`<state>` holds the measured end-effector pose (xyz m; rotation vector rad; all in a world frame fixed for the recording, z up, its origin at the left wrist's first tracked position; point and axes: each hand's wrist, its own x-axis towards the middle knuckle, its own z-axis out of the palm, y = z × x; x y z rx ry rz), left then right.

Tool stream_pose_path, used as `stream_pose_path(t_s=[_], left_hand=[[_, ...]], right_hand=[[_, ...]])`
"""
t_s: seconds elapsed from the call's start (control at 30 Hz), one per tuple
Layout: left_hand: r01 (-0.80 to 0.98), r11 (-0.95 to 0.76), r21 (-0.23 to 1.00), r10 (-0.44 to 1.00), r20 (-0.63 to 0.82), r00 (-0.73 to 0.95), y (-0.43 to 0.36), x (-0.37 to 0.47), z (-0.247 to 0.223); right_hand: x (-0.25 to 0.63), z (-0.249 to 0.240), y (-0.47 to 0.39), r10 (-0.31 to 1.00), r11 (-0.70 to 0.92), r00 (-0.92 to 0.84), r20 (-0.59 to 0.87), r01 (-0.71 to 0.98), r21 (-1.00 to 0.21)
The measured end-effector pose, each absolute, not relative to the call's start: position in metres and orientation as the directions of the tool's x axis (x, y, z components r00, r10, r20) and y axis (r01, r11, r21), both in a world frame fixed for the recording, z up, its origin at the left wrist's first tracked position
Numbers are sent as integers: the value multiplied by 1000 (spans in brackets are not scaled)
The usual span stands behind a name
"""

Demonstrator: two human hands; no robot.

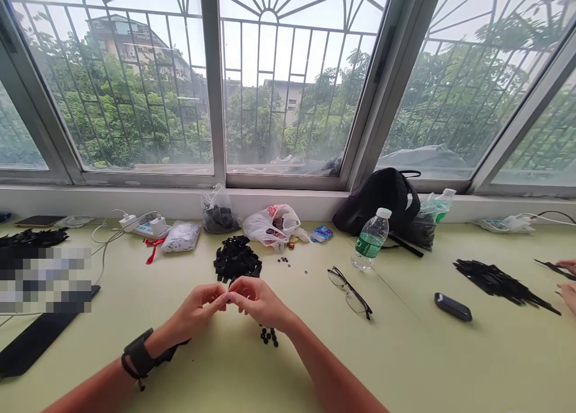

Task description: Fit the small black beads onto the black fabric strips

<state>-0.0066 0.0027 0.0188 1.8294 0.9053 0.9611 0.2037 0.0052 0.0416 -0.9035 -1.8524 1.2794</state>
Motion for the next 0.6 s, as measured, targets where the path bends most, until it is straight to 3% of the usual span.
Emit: stream_pose_path(t_s=[0.1, 0.3, 0.5, 0.6], left_hand=[[209, -379, 901, 859, 259, 442, 2, -6, 19], [248, -348, 904, 886, 231, 401, 1, -7, 21], [333, -384, 862, 886, 242, 396, -1, -7, 23], [450, -448, 772, 879, 290, 378, -1, -11, 26]], right_hand=[[201, 43, 1, 811, 212, -570, 135, 71, -975], [205, 41, 5, 842, 154, -524, 126, 10, -988], [209, 35, 11, 892, 152, -441, 97, 91, -984], [209, 32, 14, 897, 183, -427, 113, 124, -975]])
